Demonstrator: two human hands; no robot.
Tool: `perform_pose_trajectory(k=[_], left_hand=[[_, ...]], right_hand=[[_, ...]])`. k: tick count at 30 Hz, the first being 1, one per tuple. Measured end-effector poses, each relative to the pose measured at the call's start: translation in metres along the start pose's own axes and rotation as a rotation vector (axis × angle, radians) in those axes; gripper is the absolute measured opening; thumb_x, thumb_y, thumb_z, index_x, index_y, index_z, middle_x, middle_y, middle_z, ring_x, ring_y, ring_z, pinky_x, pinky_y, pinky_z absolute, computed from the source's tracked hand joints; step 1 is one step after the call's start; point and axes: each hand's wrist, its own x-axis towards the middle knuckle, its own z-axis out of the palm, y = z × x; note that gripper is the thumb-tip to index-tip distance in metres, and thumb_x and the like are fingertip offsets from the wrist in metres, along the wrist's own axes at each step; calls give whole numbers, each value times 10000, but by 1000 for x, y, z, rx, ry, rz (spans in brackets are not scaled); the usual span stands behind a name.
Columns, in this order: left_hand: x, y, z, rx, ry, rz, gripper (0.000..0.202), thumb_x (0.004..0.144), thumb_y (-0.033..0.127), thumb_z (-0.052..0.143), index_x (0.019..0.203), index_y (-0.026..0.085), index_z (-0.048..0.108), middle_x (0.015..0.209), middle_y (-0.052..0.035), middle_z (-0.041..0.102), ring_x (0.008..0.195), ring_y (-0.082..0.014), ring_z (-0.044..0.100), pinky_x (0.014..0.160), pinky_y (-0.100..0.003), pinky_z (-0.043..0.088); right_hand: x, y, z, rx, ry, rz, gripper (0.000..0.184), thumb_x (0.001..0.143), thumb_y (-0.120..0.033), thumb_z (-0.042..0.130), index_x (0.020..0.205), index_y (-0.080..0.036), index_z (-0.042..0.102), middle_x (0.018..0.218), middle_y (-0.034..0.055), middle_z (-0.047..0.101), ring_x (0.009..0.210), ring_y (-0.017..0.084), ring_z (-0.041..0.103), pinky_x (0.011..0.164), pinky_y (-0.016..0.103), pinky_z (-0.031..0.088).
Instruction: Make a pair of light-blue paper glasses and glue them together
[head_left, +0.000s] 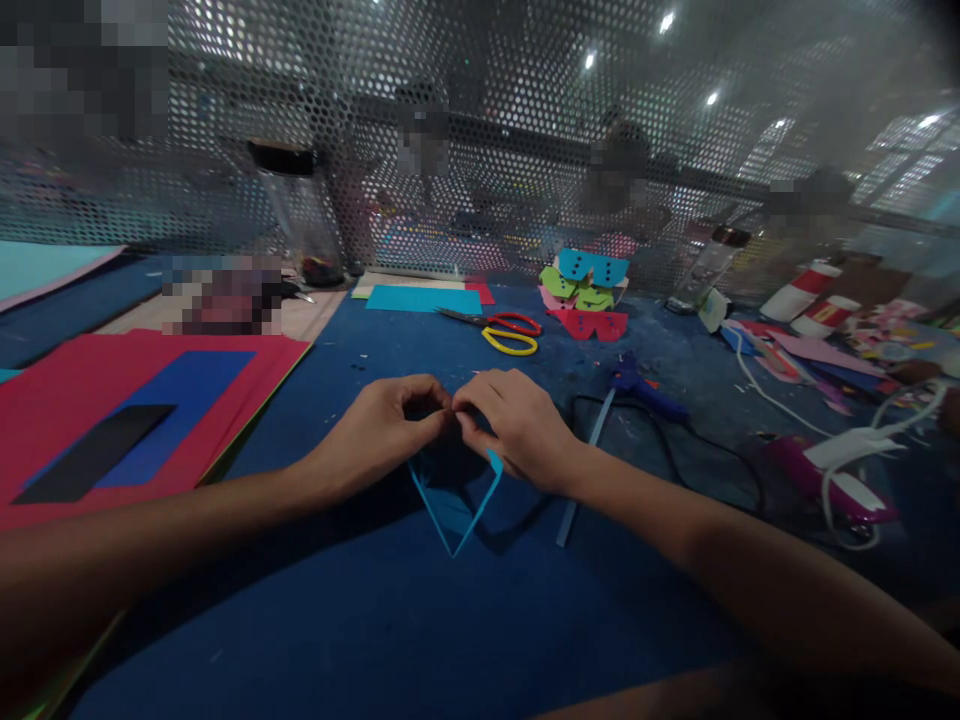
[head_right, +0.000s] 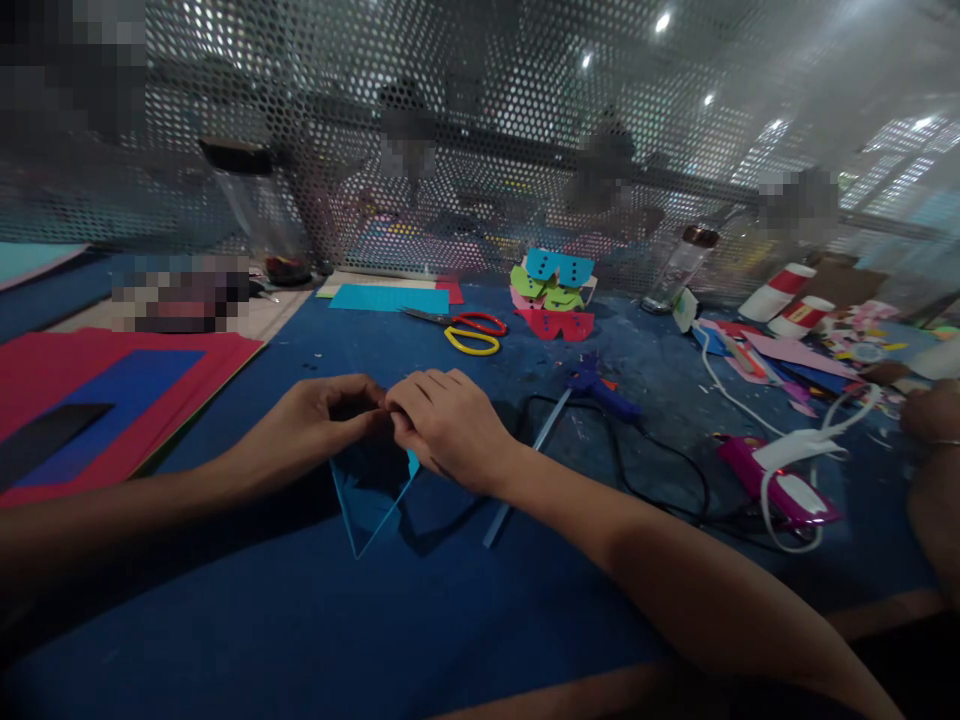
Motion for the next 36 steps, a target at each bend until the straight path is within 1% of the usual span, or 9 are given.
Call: perform_pose_trajectory(k=[8, 12, 17, 22, 28, 36], left_hand=[[2, -3, 0, -37, 9, -4, 141, 835, 314, 640, 792, 193, 699, 728, 5, 698, 701, -167, 609, 647, -279, 440], [3, -2, 0, -88, -1, -39, 165, 816, 338, 656, 773, 182, 687, 721, -5, 702, 697, -167, 606, 657, -285, 438], [4, -1, 1, -118, 5, -48, 182, 789, 358, 671, 731, 185, 657, 654, 12, 651, 630, -150, 569, 610, -277, 415], [5, -1, 1, -125, 1, -72, 168, 770, 348, 681, 736, 184, 669, 690, -13, 703, 648, -159, 605, 621, -278, 446], [5, -4, 2, -181, -7, -111, 196, 779, 376, 693, 752, 184, 669, 732, -38, 750, 679, -178, 664, 639, -289, 495], [5, -2, 1, -189, -23, -117, 169, 763, 358, 696, 749, 191, 673, 728, -35, 761, 682, -188, 686, 655, -307, 528]], right_hand=[[0, -1, -1, -1, -1, -25, 127, 1000, -138, 521, 1048, -185, 629, 993, 80, 745, 923, 222, 639, 856, 365, 445], [0, -1, -2, -63, 17, -60, 145, 1018, -151, 497, 1020, -177, 640, 951, 81, 735, 888, 223, 618, 832, 359, 432], [0, 0, -1, -125, 9, -110, 166, 1033, -170, 478, 1002, -172, 641, 933, 87, 719, 875, 229, 596, 807, 366, 409], [0, 1, -2, -153, -4, -137, 210, 1051, -165, 446, 966, -179, 638, 891, 72, 705, 855, 220, 580, 790, 366, 393], [0, 2, -2, -170, 47, -176, 210, 1051, -154, 459, 944, -183, 638, 855, 52, 695, 824, 210, 568, 773, 358, 390], [0, 2, -2, -188, 50, -191, 203, 1049, -156, 482, 921, -182, 637, 838, 49, 686, 818, 214, 572, 772, 364, 396]])
